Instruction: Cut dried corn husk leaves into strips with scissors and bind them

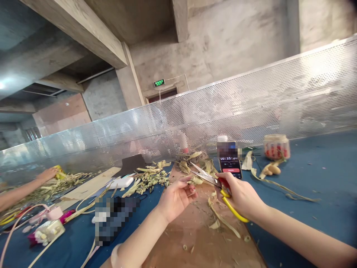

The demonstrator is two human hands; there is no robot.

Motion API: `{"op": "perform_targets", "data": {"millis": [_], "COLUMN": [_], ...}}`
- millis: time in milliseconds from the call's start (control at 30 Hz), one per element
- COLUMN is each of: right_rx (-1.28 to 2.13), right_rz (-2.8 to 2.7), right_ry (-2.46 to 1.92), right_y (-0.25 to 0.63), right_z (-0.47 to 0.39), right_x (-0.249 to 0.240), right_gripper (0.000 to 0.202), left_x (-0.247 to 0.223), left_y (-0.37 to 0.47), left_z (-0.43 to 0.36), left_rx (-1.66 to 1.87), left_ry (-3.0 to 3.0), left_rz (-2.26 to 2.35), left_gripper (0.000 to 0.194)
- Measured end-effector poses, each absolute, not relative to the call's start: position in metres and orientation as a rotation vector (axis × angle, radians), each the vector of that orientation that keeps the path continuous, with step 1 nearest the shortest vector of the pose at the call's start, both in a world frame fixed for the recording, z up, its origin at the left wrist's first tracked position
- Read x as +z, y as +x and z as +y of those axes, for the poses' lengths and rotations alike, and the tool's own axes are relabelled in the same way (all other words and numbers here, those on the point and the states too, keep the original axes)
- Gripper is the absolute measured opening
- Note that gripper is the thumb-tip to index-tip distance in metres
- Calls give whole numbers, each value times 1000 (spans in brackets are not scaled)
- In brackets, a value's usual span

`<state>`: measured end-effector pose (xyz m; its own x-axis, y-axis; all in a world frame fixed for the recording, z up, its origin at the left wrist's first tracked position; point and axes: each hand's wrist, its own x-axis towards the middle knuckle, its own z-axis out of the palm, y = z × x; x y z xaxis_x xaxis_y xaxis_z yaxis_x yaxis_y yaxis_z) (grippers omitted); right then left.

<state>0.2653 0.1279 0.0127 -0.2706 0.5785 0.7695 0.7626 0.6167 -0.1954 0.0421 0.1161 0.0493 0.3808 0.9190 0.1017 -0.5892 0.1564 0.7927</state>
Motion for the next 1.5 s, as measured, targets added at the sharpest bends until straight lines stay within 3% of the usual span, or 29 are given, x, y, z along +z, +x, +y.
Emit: {"op": "perform_targets", "data": {"millis": [1500], "right_rx": [-218], "right_rz": [-2002], "right_ry": [-1039], "right_y": [265], "right_z": [125], "right_x": [14], "right_gripper": [25], "left_x": [53], "left_y": [45], "left_z": [113], "left_rx": [1148], "left_ry": [864], "left_rz": [499], "left_gripper": [20]}}
